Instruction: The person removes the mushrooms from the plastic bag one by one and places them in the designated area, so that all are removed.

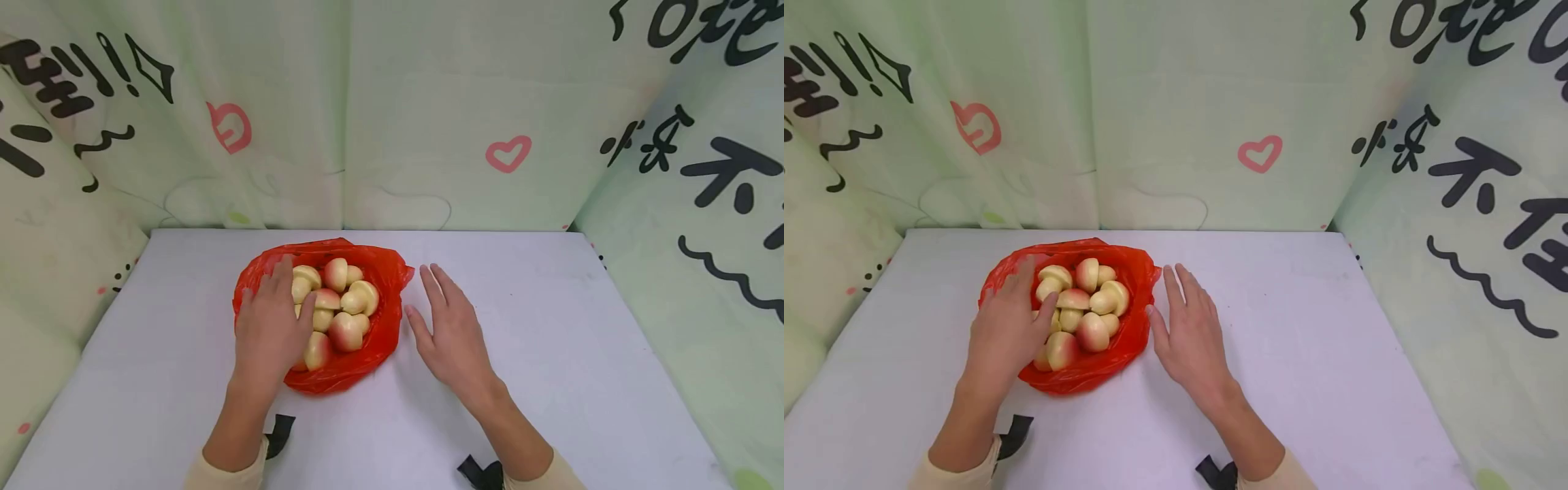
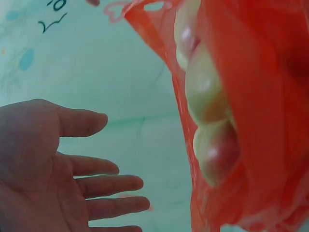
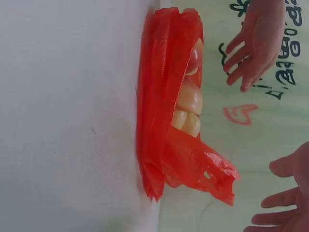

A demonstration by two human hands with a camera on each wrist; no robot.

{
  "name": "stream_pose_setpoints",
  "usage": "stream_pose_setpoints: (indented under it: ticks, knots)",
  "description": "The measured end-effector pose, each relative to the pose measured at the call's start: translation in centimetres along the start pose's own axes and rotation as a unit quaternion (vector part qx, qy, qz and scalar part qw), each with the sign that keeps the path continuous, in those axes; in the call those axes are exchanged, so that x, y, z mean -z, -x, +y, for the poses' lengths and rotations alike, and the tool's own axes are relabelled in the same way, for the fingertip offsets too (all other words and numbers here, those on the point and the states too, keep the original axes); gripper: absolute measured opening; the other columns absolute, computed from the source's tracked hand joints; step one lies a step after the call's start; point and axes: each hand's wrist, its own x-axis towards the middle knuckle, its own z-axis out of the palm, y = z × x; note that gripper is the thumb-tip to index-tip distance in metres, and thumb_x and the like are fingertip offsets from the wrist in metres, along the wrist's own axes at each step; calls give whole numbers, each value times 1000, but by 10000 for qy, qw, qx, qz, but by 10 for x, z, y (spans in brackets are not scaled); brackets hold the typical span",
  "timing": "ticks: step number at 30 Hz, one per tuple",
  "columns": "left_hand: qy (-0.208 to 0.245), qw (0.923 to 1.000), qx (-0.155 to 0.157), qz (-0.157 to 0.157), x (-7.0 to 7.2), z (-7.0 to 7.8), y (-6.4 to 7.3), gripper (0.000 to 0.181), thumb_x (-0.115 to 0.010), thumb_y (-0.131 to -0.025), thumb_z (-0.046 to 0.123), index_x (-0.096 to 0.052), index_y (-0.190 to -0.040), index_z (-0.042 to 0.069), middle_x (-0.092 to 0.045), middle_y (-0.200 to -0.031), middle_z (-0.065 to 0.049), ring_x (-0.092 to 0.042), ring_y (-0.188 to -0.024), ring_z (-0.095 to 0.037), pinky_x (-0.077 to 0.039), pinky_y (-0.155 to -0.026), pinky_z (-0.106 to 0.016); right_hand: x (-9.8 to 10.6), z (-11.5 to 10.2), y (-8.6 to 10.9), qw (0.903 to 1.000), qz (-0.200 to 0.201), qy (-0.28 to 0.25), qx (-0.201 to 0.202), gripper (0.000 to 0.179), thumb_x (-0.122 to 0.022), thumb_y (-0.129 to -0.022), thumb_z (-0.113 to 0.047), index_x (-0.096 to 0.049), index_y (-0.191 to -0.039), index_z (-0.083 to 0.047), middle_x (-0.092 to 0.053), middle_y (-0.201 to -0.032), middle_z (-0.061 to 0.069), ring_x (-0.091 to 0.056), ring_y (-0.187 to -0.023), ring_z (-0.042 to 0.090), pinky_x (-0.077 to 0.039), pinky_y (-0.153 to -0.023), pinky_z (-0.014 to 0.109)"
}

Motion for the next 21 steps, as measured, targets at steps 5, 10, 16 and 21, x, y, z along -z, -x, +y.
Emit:
stream_pose_setpoints:
  ticks: [5, 10, 16, 21]
  knots:
    - [509, 9972, 547, 20, 16, -19, -5, 69, -57, -104, 33, -32, -163, 6, -52, -153, -26, -55, -132, -52, -49, -100, -73, 2, -6, -4, 9990, 336, -301, 5, 59, -68, -100, -30, -50, -153, -10, -52, -154, 13, -54, -136, 34, -56, -104, 55]
    - [1120, 9876, 1092, 121, 24, -43, -11, 68, -59, -103, 30, -35, -161, 5, -50, -155, -25, -51, -138, -49, -52, -100, -67, 1, -11, -7, 9969, 539, -565, 58, 53, -71, -98, -27, -56, -147, -11, -57, -147, 10, -57, -131, 31, -61, -97, 49]
    - [1265, 9792, 1565, 258, 27, -65, -16, 68, -58, -104, 30, -34, -161, 3, -51, -153, -27, -50, -137, -50, -53, -103, -63, -1, -15, -10, 9943, 672, -810, 191, 50, -73, -97, -22, -60, -143, -10, -59, -142, 10, -58, -129, 29, -61, -98, 49]
    - [1453, 9726, 1817, 30, 26, -78, -21, 71, -56, -105, 34, -29, -163, 3, -49, -154, -29, -48, -138, -52, -54, -101, -63, -2, -18, -15, 9902, 784, -1073, 430, 46, -73, -96, -19, -62, -140, -7, -61, -139, 10, -60, -126, 28, -61, -98, 47]
